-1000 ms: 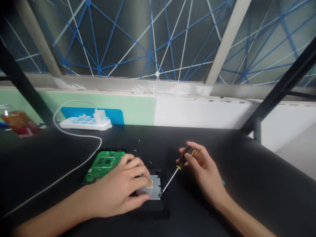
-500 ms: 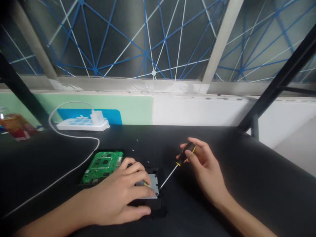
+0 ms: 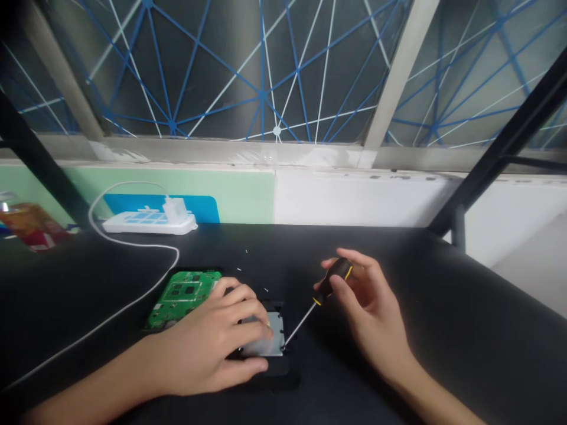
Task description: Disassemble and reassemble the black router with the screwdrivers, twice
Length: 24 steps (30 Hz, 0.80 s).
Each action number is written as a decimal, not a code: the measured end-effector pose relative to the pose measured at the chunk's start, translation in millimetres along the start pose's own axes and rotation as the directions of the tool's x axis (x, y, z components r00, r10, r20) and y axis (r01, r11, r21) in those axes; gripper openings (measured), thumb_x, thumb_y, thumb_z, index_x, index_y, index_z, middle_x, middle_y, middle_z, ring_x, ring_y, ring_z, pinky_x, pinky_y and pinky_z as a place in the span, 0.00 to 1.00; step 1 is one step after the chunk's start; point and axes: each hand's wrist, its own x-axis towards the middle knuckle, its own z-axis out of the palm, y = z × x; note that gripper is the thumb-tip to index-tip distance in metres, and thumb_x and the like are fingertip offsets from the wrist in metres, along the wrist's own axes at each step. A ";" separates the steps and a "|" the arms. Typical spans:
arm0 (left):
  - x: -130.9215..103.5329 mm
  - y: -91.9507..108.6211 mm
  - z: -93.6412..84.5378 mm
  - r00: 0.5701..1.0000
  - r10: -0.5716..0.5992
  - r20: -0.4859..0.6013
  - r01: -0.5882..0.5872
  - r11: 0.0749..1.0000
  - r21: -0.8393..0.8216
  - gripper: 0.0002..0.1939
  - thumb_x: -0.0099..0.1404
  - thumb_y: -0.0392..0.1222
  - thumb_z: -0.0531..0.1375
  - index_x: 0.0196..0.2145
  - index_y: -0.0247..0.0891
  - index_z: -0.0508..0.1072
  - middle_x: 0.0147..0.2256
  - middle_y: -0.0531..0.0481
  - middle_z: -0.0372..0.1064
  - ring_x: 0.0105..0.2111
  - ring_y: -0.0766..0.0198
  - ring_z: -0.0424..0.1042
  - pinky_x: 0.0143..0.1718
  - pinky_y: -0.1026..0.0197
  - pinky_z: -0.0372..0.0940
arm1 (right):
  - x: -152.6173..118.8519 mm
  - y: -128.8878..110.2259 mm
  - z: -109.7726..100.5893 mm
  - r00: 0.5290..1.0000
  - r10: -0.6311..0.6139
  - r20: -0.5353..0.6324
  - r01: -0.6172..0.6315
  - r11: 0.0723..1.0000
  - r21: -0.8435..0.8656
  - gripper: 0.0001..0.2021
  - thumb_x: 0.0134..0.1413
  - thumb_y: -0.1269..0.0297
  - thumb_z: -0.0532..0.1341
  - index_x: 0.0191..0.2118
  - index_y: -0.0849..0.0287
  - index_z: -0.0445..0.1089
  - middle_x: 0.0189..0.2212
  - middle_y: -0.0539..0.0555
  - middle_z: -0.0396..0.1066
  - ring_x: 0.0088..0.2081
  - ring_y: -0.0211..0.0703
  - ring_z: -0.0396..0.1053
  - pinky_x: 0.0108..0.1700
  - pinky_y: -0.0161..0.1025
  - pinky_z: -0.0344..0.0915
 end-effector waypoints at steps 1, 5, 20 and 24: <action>0.0 -0.1 -0.1 1.000 0.000 0.000 0.000 1.000 -0.001 0.12 0.69 0.52 0.61 0.38 0.40 0.72 0.42 0.51 0.72 0.45 0.55 0.66 0.52 0.49 0.50 | -0.2 -0.8 0.2 1.000 -0.010 0.002 0.010 1.000 -0.001 0.17 0.57 0.57 0.64 0.51 0.50 0.66 0.42 0.53 0.74 0.32 0.42 0.77 0.37 0.41 0.77; -0.2 -1.0 -0.1 1.000 0.000 -0.001 0.000 1.000 0.001 0.13 0.68 0.54 0.61 0.40 0.41 0.74 0.42 0.51 0.72 0.45 0.55 0.66 0.53 0.49 0.50 | -1.4 -4.4 0.6 0.999 -0.045 0.002 0.045 0.999 -0.014 0.17 0.57 0.58 0.64 0.51 0.50 0.66 0.42 0.54 0.74 0.32 0.42 0.77 0.36 0.41 0.77; -4.3 -7.1 -10.7 0.990 -0.081 0.119 0.092 0.991 -0.095 0.46 0.53 0.69 0.65 0.61 0.42 0.62 0.54 0.43 0.65 0.51 0.45 0.63 0.58 0.43 0.50 | -10.4 -21.4 0.2 0.954 -0.281 0.102 0.285 0.958 -0.033 0.17 0.62 0.70 0.59 0.55 0.51 0.63 0.46 0.56 0.71 0.35 0.42 0.77 0.36 0.38 0.78; -5.5 -8.3 -10.5 0.987 -0.079 0.140 0.093 0.991 -0.099 0.50 0.50 0.71 0.65 0.62 0.40 0.60 0.56 0.41 0.62 0.52 0.44 0.62 0.58 0.43 0.53 | -7.9 -29.4 1.2 0.920 -0.329 0.211 0.347 0.936 -0.053 0.20 0.62 0.71 0.58 0.58 0.50 0.61 0.48 0.57 0.70 0.37 0.42 0.77 0.39 0.40 0.77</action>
